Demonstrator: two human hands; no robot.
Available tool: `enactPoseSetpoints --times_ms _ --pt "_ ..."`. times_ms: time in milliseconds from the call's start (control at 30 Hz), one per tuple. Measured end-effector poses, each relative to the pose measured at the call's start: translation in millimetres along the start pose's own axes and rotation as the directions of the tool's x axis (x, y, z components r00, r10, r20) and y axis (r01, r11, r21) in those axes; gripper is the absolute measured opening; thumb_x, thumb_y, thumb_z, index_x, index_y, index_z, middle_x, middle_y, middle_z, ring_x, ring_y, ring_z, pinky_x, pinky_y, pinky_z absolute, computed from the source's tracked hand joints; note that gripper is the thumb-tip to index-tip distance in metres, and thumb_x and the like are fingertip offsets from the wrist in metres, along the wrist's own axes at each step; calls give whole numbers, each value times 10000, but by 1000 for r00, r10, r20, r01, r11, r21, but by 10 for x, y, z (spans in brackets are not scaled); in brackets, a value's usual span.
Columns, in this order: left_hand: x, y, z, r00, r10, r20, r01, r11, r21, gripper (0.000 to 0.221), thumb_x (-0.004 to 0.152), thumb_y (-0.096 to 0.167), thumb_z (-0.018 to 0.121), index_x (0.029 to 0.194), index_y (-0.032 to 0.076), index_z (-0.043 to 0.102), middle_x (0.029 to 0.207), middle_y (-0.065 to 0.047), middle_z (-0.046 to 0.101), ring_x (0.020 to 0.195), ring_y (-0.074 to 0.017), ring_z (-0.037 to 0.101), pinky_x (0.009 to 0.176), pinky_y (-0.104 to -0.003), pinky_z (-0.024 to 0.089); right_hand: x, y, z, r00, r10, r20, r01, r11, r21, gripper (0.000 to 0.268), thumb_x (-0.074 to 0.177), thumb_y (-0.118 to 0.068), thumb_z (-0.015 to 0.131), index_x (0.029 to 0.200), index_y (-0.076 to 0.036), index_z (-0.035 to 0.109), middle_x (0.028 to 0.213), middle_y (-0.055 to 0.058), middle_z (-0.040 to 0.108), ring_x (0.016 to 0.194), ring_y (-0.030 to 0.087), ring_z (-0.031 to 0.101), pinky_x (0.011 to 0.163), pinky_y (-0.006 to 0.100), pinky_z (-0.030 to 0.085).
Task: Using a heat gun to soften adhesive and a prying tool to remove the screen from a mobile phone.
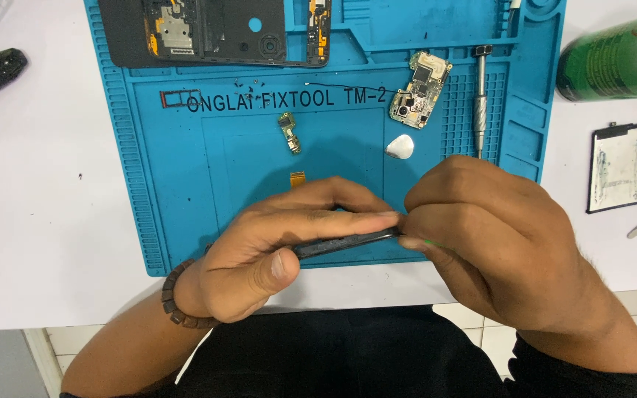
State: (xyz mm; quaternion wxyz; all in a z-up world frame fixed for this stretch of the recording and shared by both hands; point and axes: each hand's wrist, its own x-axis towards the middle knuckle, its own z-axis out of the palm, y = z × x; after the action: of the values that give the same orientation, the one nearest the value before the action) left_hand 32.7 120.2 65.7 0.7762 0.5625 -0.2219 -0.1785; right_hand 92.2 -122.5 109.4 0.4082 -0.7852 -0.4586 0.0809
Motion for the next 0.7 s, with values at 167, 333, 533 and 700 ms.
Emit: enactPoseSetpoints --times_ms 167,333,533,700 --pt "-3 11 -3 1000 -5 5 5 1000 -4 655 1171 580 293 1453 37 527 1440 -186 597 1397 -325 572 1267 -511 493 9 -3 14 999 -49 -23 49 999 1 139 1002 -38 465 960 27 581 863 182 570 713 318 557 662 403 487" --pt "4 35 -17 1000 6 25 -7 999 49 676 1159 579 267 1428 23 540 1406 -212 608 1358 -338 599 1212 -480 490 14 -18 22 997 -69 -36 69 998 4 152 997 -30 462 941 33 589 853 178 571 710 317 554 663 401 509" --pt "19 80 -31 999 16 45 -19 998 62 682 1150 598 292 1454 30 515 1411 -215 597 1358 -334 607 1194 -470 523 -42 -18 54 997 -49 -52 46 998 -47 80 997 -29 499 960 30 538 864 200 564 715 323 554 652 400 476" --pt "13 74 -16 999 28 38 -31 997 74 648 1137 572 348 1466 37 506 1416 -204 604 1357 -328 603 1190 -474 534 -68 -38 88 994 -75 -75 68 993 -98 62 989 1 519 991 62 526 873 235 572 724 353 566 654 424 485"
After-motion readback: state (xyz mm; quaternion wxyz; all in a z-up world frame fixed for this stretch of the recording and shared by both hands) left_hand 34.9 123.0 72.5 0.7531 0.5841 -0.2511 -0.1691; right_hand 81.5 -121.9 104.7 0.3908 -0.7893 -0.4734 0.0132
